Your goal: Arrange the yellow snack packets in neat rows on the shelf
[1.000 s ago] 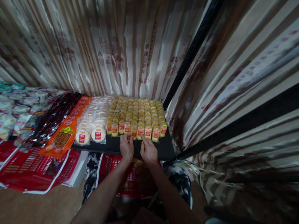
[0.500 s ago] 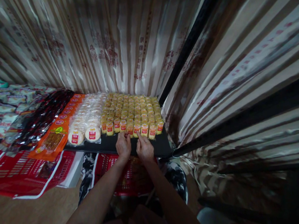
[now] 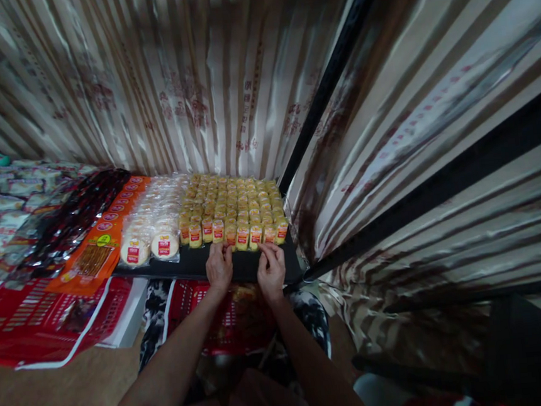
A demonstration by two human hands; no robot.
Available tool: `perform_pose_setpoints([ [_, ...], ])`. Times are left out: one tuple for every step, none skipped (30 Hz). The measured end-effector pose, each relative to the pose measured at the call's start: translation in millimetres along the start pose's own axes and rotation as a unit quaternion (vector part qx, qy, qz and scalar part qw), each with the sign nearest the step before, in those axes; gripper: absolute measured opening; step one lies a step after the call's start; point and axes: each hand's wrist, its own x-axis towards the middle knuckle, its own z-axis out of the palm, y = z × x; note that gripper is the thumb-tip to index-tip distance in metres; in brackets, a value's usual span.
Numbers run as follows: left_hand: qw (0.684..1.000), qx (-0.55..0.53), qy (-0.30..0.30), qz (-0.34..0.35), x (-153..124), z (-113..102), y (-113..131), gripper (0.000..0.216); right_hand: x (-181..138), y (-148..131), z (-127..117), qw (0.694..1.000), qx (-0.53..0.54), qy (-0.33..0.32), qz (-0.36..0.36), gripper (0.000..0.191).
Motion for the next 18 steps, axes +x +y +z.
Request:
perform_pose_setpoints([
  [1.0,-0.001,-0.001,0.002,-0.3,-0.8,0.7,0.011,0.2,3.3,-4.2,1.0,-0.023,0.007,0.014,0.035],
  [1.0,-0.001,-0.002,0.003,-0.6,-1.5,1.5,0.011,-0.2,6.8,-7.7,0.998,-0.049,0.003,0.025,0.034],
  [1.0,0.001,-0.004,0.003,-0.7,-2.0,2.3,0.012,-1.0,10.2,-10.4,0.997,-0.074,-0.009,0.033,0.034],
  [1.0,0.005,-0.007,0.001,-0.7,-2.4,2.9,0.012,-2.1,13.4,-12.0,0.995,-0.094,-0.026,0.036,0.034],
  [1.0,0.01,-0.01,-0.004,-0.6,-2.6,3.4,0.012,-3.2,16.1,-12.5,0.993,-0.108,-0.044,0.034,0.034],
  [1.0,0.013,-0.014,-0.008,-0.4,-2.7,3.5,0.012,-4.1,18.4,-12.1,0.991,-0.116,-0.059,0.028,0.035],
  [1.0,0.015,-0.018,-0.011,0.0,-2.5,3.3,0.012,-4.4,20.3,-11.0,0.99,-0.12,-0.068,0.022,0.036],
  [1.0,0.016,-0.02,-0.013,0.3,-2.2,2.7,0.013,-4.1,21.9,-9.6,0.99,-0.12,-0.072,0.018,0.037],
  [1.0,0.015,-0.021,-0.013,0.7,-1.8,1.9,0.013,-3.1,23.3,-8.0,0.99,-0.117,-0.071,0.016,0.038],
  [1.0,0.014,-0.02,-0.012,0.9,-1.2,0.9,0.012,-1.6,24.6,-6.6,0.991,-0.114,-0.07,0.016,0.039],
  [1.0,0.014,-0.019,-0.009,1.1,-0.6,-0.1,0.011,0.2,25.8,-5.5,0.992,-0.108,-0.07,0.015,0.04],
  [1.0,0.013,-0.017,-0.006,1.1,0.0,-1.1,0.011,2.0,26.9,-4.9,0.992,-0.103,-0.072,0.014,0.04],
  [1.0,0.013,-0.015,-0.005,1.0,0.5,-1.9,0.01,3.6,27.9,-4.7,0.992,-0.097,-0.074,0.012,0.04],
  [1.0,0.014,-0.012,-0.004,0.7,0.9,-2.4,0.01,4.8,28.6,-4.9,0.993,-0.093,-0.073,0.008,0.04],
  [1.0,0.014,-0.009,-0.004,0.4,1.0,-2.7,0.01,5.5,29.0,-5.4,0.993,-0.09,-0.07,0.005,0.04],
  [1.0,0.013,-0.007,-0.001,-0.1,1.0,-2.6,0.01,5.7,29.0,-6.1,0.994,-0.088,-0.064,0.001,0.04],
  [1.0,0.013,-0.005,0.004,-0.5,0.9,-2.4,0.011,5.3,28.8,-6.8,0.995,-0.086,-0.058,-0.002,0.04],
  [1.0,0.011,-0.003,0.01,-0.9,0.6,-2.2,0.011,4.7,28.2,-7.6,0.995,-0.085,-0.052,-0.005,0.04],
])
